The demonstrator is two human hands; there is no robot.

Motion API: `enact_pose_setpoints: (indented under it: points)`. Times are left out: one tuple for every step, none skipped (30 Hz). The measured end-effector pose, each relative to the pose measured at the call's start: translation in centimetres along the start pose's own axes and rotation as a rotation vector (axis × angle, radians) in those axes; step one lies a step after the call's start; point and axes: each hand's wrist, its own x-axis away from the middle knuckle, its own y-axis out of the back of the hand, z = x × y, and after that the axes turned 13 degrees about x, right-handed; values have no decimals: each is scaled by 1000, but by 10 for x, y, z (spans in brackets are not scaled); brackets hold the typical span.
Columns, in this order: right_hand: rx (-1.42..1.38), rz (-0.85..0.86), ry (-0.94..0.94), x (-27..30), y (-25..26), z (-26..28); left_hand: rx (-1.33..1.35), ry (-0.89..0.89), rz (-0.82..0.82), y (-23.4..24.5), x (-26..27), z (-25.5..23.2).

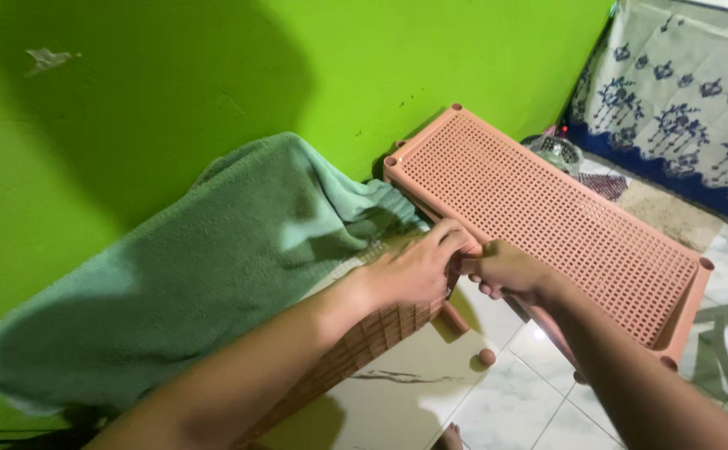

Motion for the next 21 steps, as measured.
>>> enact_pose_setpoints:
  points:
    - [-209, 126, -42, -1, 5, -3, -36, -52, -2, -1, -7, 4]
    - [-420, 257, -88, -2, 7, -9, -68, -101, 0, -2, -14, 8]
    - [-574, 293, -67, -4, 7, -15, -99, -149, 3, -5, -17, 11]
    - [-727, 327, -41, -6, 6, -19, -31, -77, 32, -6, -19, 15]
    - [-880, 362, -14, -9, 7, -23, 38, -5, 63, -7, -23, 17]
    - [-952, 426, 0, -14, 6, -24, 103, 68, 94, -6, -24, 20]
    - [-1023, 490, 14, -18, 4, -25, 79, 75, 90, -5, -25, 21]
    - [-1091, 557, 22, -20, 6, -26, 61, 84, 83, -5, -24, 21]
    - [-1056, 617, 8, -22, 7, -25, 43, 93, 75, -5, -23, 20]
    - [-1020, 674, -6, -22, 9, -25, 33, 116, 75, -6, -23, 19]
    - [-983, 730, -21, -23, 12, -24, 23, 139, 74, -6, -23, 16]
    - [-865, 654, -68, -21, 14, -23, 14, 157, 76, -7, -24, 14]
    - [-746, 577, -114, -20, 17, -22, 20, 160, 81, -7, -24, 11]
    - [-629, 499, -159, -21, 19, -17, 26, 162, 87, -6, -23, 8]
    - [-585, 473, -163, -23, 21, -12, 32, 164, 94, -3, -23, 6]
    - [-545, 448, -173, -23, 20, -8, 67, 136, 64, -1, -23, 4]
    - [-505, 423, -183, -24, 18, -6, 102, 109, 33, 0, -22, 4]
    - [-484, 420, -170, -23, 15, -6, 144, 85, 9, -1, -20, 3]
    - [-462, 417, -158, -22, 11, -6, 143, 90, 8, -2, -18, 3]
    - [-445, 412, -145, -21, 9, -7, 142, 94, 11, -3, -18, 4]
    - [-438, 408, -148, -19, 8, -7, 141, 98, 14, -4, -18, 6]
